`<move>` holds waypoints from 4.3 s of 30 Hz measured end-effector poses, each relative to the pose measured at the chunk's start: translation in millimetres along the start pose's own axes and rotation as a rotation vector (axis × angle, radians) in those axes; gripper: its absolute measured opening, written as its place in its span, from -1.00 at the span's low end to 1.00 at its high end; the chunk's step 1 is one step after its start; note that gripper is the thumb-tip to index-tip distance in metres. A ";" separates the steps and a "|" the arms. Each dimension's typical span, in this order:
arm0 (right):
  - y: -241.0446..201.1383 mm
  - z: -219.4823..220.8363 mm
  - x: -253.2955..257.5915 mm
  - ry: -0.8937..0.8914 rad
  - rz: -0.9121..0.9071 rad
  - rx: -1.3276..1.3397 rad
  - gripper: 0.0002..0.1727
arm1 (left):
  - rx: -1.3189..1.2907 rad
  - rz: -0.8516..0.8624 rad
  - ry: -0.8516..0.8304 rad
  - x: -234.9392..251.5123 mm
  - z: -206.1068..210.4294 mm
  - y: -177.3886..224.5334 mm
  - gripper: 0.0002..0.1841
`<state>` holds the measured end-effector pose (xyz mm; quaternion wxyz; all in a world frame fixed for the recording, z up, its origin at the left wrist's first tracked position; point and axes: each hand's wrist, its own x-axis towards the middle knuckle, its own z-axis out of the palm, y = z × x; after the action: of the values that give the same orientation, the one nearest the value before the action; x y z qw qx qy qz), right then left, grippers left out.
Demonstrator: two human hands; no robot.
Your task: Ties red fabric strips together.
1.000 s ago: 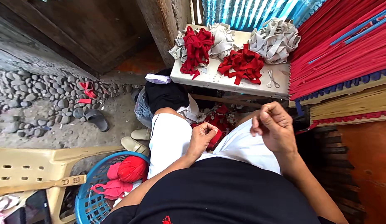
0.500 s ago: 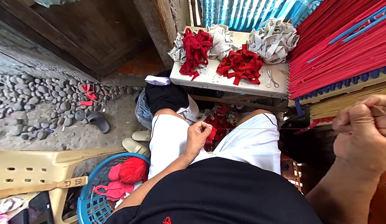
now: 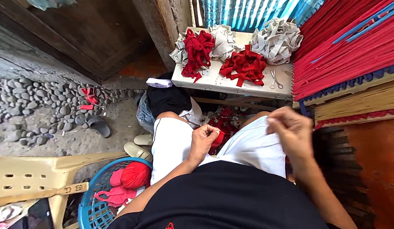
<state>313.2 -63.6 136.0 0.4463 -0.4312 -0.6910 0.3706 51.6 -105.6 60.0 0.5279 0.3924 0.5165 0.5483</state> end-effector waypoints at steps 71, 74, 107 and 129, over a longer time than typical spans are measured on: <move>21.7 76.6 -7.9 -0.279 0.276 0.043 -0.92 | 0.030 0.244 -0.102 -7.0 6.9 -5.0 -0.90; 22.4 74.4 -7.8 -0.284 0.322 0.115 -0.92 | -0.022 0.165 -0.121 -5.1 5.4 -5.6 -0.92; 32.8 76.6 -10.5 -0.305 0.403 0.361 -0.90 | -0.450 -0.328 -0.271 -4.3 0.6 7.4 -0.91; 39.2 101.6 -11.8 -0.201 0.418 0.377 -0.88 | -0.067 -0.099 -0.080 1.6 2.9 -20.0 -0.97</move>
<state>231.2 -73.6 64.1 0.3619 -0.4346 -0.5469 0.6172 57.7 -105.3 40.7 0.5875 0.3701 0.4950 0.5223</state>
